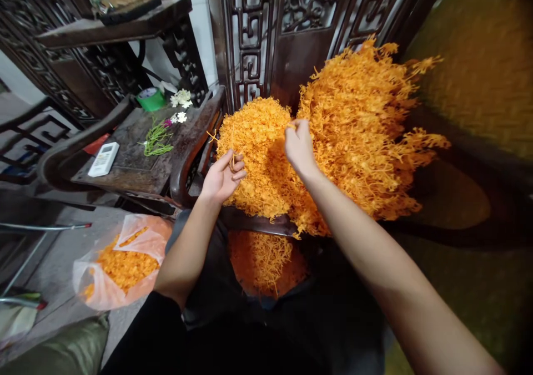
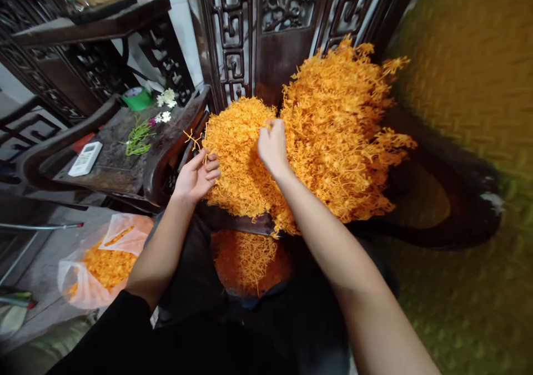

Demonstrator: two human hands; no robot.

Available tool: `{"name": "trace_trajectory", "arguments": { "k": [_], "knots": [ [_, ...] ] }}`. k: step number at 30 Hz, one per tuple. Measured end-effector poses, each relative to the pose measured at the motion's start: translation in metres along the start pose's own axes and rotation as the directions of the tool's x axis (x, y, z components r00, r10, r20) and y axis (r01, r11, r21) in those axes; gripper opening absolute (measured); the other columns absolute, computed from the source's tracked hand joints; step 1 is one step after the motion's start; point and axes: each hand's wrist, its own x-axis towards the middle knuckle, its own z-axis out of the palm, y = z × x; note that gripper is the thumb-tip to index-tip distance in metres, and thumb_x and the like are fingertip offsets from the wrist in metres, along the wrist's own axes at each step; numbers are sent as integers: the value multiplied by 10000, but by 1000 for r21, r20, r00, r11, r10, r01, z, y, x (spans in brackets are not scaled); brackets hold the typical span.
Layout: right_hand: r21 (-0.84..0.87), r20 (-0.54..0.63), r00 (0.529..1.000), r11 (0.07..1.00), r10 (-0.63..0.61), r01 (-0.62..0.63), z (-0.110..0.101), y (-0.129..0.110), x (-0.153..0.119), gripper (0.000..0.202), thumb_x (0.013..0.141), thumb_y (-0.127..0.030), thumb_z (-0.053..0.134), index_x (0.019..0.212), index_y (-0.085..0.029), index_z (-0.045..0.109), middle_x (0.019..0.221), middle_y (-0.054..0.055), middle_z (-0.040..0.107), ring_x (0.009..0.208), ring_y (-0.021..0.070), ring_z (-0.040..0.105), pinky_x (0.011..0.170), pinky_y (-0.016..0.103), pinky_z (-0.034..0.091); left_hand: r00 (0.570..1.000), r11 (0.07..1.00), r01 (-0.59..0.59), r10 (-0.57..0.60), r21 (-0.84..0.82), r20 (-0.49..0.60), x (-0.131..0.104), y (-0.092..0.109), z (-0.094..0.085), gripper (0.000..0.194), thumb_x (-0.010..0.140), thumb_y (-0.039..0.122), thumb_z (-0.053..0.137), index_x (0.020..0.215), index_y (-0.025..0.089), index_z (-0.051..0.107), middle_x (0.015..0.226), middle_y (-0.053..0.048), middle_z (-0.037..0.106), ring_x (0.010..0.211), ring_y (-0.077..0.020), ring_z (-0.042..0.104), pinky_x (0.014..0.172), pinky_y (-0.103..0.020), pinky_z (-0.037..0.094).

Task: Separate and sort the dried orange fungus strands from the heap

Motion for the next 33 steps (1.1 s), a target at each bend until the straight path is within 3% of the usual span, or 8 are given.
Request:
{"name": "trace_trajectory", "arguments": {
  "k": [3, 7, 13, 18, 20, 23, 28, 33],
  "knots": [
    [-297, -71, 987, 947, -147, 119, 29, -12, 28, 461, 1004, -270, 294, 1392, -99, 474, 1497, 236, 439, 1414, 366, 423, 1168, 583, 341, 1000, 999, -28, 27, 36, 7, -1, 0, 1, 274, 873, 263, 783, 758, 174, 550, 758, -10, 538, 544, -50, 379, 413, -173, 282],
    [-460, 408, 887, 791, -215, 403, 58, -23, 53, 638, 967, -233, 429, 1575, -54, 362, 1704, 232, 200, 1581, 426, 161, 1265, 633, 87, 998, 999, -45, 44, 28, 37, 5, -5, -1, 291, 839, 267, 815, 766, 181, 546, 742, 0, 531, 551, -59, 390, 427, -186, 287],
    [-339, 410, 823, 772, -394, 538, 15, -44, 31, 830, 959, -415, 538, 1674, -160, 201, 1759, 146, 53, 1616, 424, -19, 1258, 691, 21, 998, 994, 14, -8, -107, 56, 8, -5, -5, 215, 908, 186, 716, 767, 168, 554, 741, -8, 563, 547, -54, 432, 431, -182, 284],
    [230, 613, 751, 965, -246, 128, -25, -54, -58, 547, 968, -555, 555, 1371, -195, 637, 1294, 123, 708, 1151, 266, 678, 1039, 489, 535, 999, 986, -33, 37, -164, 20, 1, -1, 2, 150, 978, 172, 608, 829, 170, 601, 814, -13, 623, 617, -53, 539, 524, -182, 397],
    [318, 702, 701, 937, -130, -144, -26, -48, -88, 476, 911, -584, 649, 1145, -176, 723, 953, 74, 755, 807, 195, 689, 790, 385, 583, 996, 990, -86, 89, -110, 24, 0, -3, 2, 108, 990, 209, 604, 891, 175, 632, 880, -21, 663, 719, -71, 619, 635, -195, 471],
    [402, 603, 797, 855, 23, -329, -22, -39, -111, 394, 851, -569, 738, 891, -177, 724, 721, 9, 659, 631, 129, 571, 627, 297, 495, 983, 986, -120, 101, 117, 156, 0, -10, -5, 155, 949, 301, 691, 1043, 180, 664, 1041, -65, 715, 978, -158, 698, 868, -286, 532],
    [541, 619, 777, 655, 115, -528, -28, -37, -113, 350, 865, -561, 728, 952, -235, 638, 861, -5, 653, 614, 115, 592, 566, 278, 502, 958, 737, -147, -60, 660, 281, 5, -24, -23, 440, 779, 319, 862, 1151, 151, 699, 1185, -129, 730, 1109, -241, 681, 1004, -393, 516],
    [569, 662, 745, 592, 80, -570, -37, -31, -113, 224, 832, -390, 748, 980, -248, 658, 998, 19, 692, 833, 146, 659, 734, 304, 561, 935, 492, -320, 24, 810, 355, 6, -27, -25, 297, 861, 380, 778, 1069, 168, 774, 1102, -94, 767, 1035, -206, 689, 983, -371, 520]
  ]
}}
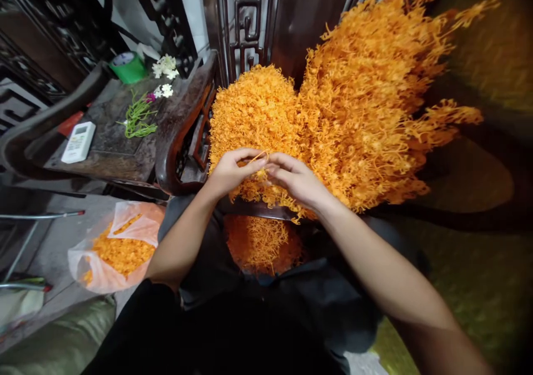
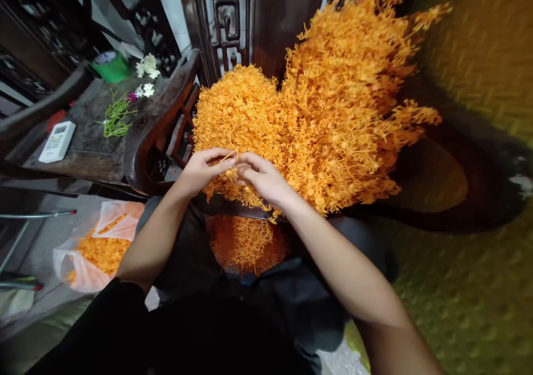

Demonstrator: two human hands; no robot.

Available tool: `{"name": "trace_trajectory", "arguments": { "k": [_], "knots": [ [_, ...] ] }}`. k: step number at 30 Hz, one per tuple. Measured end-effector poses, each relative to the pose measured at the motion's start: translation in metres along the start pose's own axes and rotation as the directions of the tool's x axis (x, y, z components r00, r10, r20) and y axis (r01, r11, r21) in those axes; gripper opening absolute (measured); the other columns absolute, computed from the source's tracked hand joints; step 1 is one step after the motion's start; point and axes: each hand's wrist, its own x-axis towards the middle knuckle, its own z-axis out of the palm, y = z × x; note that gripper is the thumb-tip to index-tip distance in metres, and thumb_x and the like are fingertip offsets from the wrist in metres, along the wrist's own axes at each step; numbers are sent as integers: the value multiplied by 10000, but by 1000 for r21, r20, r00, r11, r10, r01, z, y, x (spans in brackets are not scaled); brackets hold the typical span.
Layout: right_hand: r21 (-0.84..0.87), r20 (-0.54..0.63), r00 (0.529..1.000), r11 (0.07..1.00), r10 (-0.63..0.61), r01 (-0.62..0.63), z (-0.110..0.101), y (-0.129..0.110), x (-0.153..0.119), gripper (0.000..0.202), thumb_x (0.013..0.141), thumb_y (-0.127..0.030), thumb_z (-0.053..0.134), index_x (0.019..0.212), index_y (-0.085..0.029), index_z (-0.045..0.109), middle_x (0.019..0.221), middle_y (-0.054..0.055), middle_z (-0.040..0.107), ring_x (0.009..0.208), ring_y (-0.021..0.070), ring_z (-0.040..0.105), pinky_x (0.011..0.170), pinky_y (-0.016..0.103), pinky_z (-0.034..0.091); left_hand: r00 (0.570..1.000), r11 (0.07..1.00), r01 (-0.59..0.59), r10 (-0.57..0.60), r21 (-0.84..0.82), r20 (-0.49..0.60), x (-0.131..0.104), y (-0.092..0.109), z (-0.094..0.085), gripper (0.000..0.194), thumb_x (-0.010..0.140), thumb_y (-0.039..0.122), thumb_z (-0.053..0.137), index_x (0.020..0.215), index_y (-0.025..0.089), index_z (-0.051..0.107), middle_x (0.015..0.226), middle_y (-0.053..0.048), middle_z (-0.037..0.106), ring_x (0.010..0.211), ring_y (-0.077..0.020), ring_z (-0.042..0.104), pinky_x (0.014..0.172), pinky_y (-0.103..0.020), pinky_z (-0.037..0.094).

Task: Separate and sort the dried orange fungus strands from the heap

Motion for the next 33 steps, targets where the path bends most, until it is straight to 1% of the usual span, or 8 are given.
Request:
{"name": "trace_trajectory", "arguments": {
  "k": [3, 9, 16, 20, 23, 25, 28, 33],
  "knots": [
    [-146, -12, 999, 989, -40, 38, -6, -1, -2, 184, 763, -275, 765, 924, -202, 715, 853, 15, 680, 764, 132, 601, 708, 287, 497, 1000, 1000, -12, 12, -6, -8, -2, 7, 3, 286, 864, 389, 780, 1060, 181, 787, 1100, -88, 772, 1036, -194, 687, 963, -343, 519],
    [-351, 39, 992, 928, -119, 125, -7, -5, -4, 80, 745, -227, 660, 709, -164, 694, 647, -42, 522, 595, 79, 408, 593, 258, 331, 999, 999, 35, -35, 37, 0, -6, 13, 15, 290, 829, 396, 812, 1006, 167, 794, 993, -76, 750, 908, -173, 669, 852, -319, 511],
    [-430, 72, 978, 878, -197, 208, -6, 3, -5, 83, 788, -228, 629, 732, -175, 597, 653, -43, 498, 617, 92, 428, 596, 257, 330, 988, 997, 16, -28, -78, -153, -4, 9, 29, 211, 891, 391, 731, 936, 185, 727, 928, -32, 706, 890, -154, 637, 856, -301, 504],
    [-582, 64, 890, 707, -452, 401, -6, 10, -5, 231, 834, -176, 545, 624, -193, 449, 623, -40, 413, 616, 99, 397, 613, 271, 307, 997, 999, 41, -43, -36, -62, -6, 14, 31, 273, 860, 425, 758, 976, 182, 714, 980, -44, 703, 901, -158, 635, 859, -302, 505],
    [-678, 69, 844, 596, -532, 431, -2, 21, -6, 238, 849, -151, 520, 644, -201, 409, 642, -27, 441, 614, 106, 418, 615, 274, 315, 997, 989, 75, -73, 131, -20, -11, 17, 27, 285, 900, 456, 698, 903, 171, 698, 899, -36, 682, 839, -160, 613, 802, -301, 499],
    [-697, 88, 842, 570, -533, 434, 2, 29, -7, 212, 853, -141, 516, 680, -205, 411, 662, -23, 459, 612, 109, 425, 607, 272, 322, 994, 963, 97, -104, 250, 15, -16, 19, 23, 326, 954, 480, 618, 859, 174, 676, 845, -26, 663, 792, -159, 594, 756, -297, 485],
    [-692, 106, 846, 573, -522, 440, 7, 32, -11, 218, 853, -149, 527, 688, -209, 399, 666, -25, 459, 608, 106, 430, 602, 272, 327, 992, 941, 33, -72, 337, 102, -21, 28, 16, 338, 997, 476, 557, 869, 182, 665, 885, -30, 672, 841, -168, 608, 795, -305, 478],
    [-693, 93, 849, 578, -520, 430, 12, 16, -15, 250, 868, -179, 565, 667, -211, 420, 663, -19, 478, 620, 113, 447, 624, 296, 352, 986, 970, 3, -43, 242, 159, -15, 34, 12, 333, 983, 452, 588, 813, 177, 670, 852, -43, 664, 834, -171, 604, 812, -317, 469]
  ]
}}
